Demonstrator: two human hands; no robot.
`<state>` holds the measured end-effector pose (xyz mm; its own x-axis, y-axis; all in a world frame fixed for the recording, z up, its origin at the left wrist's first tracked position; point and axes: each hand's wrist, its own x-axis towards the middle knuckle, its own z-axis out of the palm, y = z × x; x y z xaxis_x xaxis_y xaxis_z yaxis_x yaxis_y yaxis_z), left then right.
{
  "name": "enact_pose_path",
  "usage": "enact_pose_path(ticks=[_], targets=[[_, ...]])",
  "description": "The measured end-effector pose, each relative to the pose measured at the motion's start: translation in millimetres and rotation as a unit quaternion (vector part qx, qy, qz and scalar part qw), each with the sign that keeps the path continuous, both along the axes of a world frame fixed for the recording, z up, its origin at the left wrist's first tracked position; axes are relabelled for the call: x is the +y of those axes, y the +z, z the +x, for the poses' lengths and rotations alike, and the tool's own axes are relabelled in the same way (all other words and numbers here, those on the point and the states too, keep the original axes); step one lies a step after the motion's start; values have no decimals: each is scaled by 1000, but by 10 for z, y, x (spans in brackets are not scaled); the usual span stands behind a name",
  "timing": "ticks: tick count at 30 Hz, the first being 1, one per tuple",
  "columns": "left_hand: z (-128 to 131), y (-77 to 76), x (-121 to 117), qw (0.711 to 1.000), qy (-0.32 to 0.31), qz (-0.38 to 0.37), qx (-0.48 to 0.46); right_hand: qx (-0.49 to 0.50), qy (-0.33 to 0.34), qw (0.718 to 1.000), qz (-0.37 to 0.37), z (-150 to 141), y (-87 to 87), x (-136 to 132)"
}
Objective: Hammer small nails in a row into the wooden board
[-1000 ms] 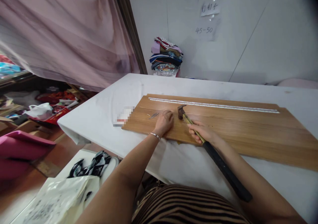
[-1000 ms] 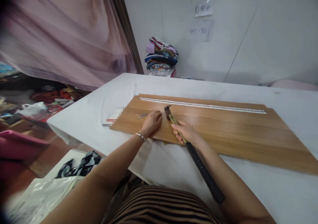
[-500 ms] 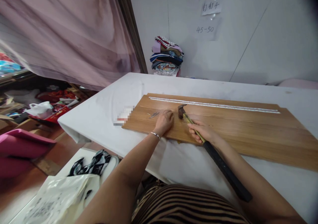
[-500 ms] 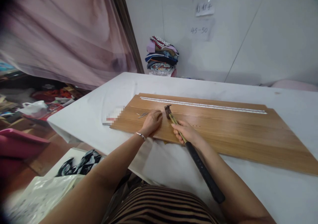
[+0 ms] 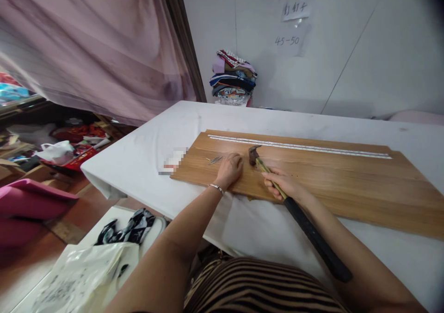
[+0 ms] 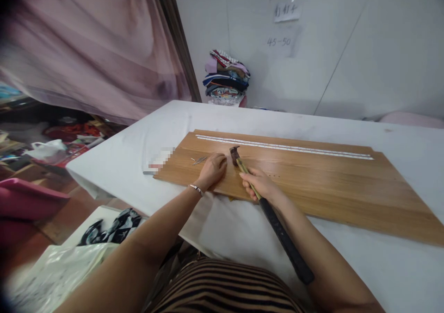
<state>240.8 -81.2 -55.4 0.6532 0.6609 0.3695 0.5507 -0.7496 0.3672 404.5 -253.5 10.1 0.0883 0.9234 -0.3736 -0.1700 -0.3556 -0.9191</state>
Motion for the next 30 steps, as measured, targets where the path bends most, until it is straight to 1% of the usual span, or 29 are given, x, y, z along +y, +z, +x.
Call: enact_pose_path(ticks=[10, 19, 30], targets=[[-2, 26, -13, 1000, 4, -8, 5, -5, 1, 1000, -13, -17, 69, -18], [4, 18, -11, 1000, 4, -6, 4, 16, 0, 1000, 0, 7, 1, 0], [-5, 27, -10, 1000, 2, -8, 8, 10, 8, 1000, -1, 10, 10, 5]])
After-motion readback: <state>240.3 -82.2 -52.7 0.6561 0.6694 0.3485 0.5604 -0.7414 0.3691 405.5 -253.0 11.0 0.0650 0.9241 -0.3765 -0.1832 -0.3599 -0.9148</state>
